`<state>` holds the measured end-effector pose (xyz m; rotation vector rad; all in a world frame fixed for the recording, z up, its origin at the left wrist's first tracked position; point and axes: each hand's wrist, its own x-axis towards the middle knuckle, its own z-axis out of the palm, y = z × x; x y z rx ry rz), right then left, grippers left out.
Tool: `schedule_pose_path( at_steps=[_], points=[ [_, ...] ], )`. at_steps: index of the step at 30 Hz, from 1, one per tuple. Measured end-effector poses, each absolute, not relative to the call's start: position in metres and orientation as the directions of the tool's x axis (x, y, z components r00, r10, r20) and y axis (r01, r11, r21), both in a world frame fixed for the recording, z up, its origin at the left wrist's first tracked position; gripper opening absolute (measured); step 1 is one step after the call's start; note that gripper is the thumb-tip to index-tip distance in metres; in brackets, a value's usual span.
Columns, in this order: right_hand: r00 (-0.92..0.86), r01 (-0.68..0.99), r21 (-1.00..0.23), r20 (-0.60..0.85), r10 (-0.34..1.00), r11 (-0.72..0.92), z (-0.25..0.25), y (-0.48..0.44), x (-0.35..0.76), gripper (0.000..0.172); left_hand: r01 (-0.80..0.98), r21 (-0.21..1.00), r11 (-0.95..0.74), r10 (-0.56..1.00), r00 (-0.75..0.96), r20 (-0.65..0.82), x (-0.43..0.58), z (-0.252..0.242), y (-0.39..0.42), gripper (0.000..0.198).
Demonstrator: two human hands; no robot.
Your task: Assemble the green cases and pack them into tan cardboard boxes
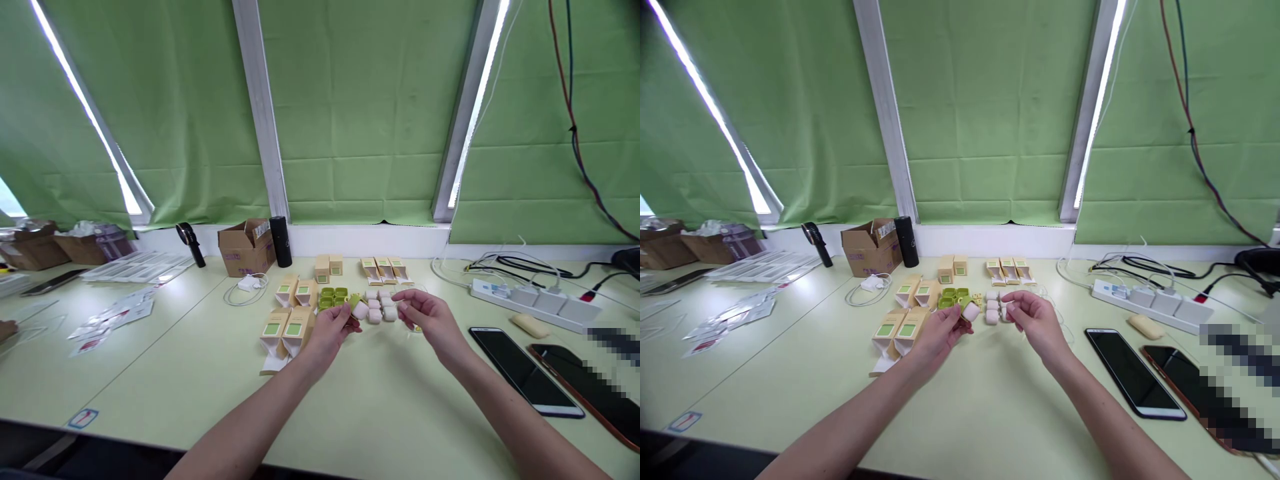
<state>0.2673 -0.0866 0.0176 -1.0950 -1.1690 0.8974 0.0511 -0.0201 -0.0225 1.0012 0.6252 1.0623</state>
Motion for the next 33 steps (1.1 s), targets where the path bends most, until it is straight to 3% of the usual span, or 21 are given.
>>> schedule_pose_path(
  at_steps=[3, 5, 9, 12, 16, 20, 28, 31, 33],
  points=[
    [0.244, 0.189, -0.947, 0.302, 0.922, 0.26, 0.021, -0.096, 0.289, 0.043, -0.436, 0.887, 0.152, 0.926, 0.376, 0.026, 0.05, -0.022, -0.02, 0.062],
    [0.277, 0.404, -0.879, 0.381, 0.882, 0.253, 0.018, -0.106, 0.308, 0.037, -0.451, 0.879, 0.154, 0.928, 0.372, 0.028, 0.05, -0.021, -0.02, 0.06],
    [0.178, 0.874, -0.455, 0.627, 0.758, 0.17, -0.001, -0.124, 0.35, 0.025, -0.487, 0.862, 0.141, 0.932, 0.359, 0.051, 0.05, -0.021, -0.02, 0.056],
    [0.053, 0.98, -0.182, 0.629, 0.776, 0.081, -0.023, -0.132, 0.373, 0.026, -0.505, 0.853, 0.134, 0.937, 0.344, 0.057, 0.05, -0.021, -0.019, 0.055],
    [0.006, 0.999, -0.031, 0.568, 0.823, 0.014, -0.046, -0.137, 0.38, 0.03, -0.505, 0.852, 0.134, 0.942, 0.333, 0.05, 0.05, -0.02, -0.019, 0.056],
    [0.013, 0.998, -0.057, 0.511, 0.859, 0.019, -0.055, -0.141, 0.373, 0.022, -0.501, 0.855, 0.134, 0.945, 0.323, 0.042, 0.05, -0.021, -0.019, 0.054],
    [-0.073, 0.932, -0.297, 0.404, 0.912, 0.206, -0.047, -0.15, 0.318, 0.02, -0.509, 0.853, 0.119, 0.949, 0.312, 0.054, 0.051, -0.02, -0.02, 0.057],
    [-0.13, 0.875, -0.395, 0.366, 0.922, 0.28, -0.04, -0.146, 0.293, 0.023, -0.514, 0.851, 0.113, 0.951, 0.304, 0.058, 0.051, -0.019, -0.02, 0.055],
    [-0.144, 0.824, -0.479, 0.341, 0.929, 0.303, -0.039, -0.14, 0.281, 0.035, -0.521, 0.847, 0.11, 0.953, 0.297, 0.058, 0.051, -0.02, -0.019, 0.054]
  ],
)
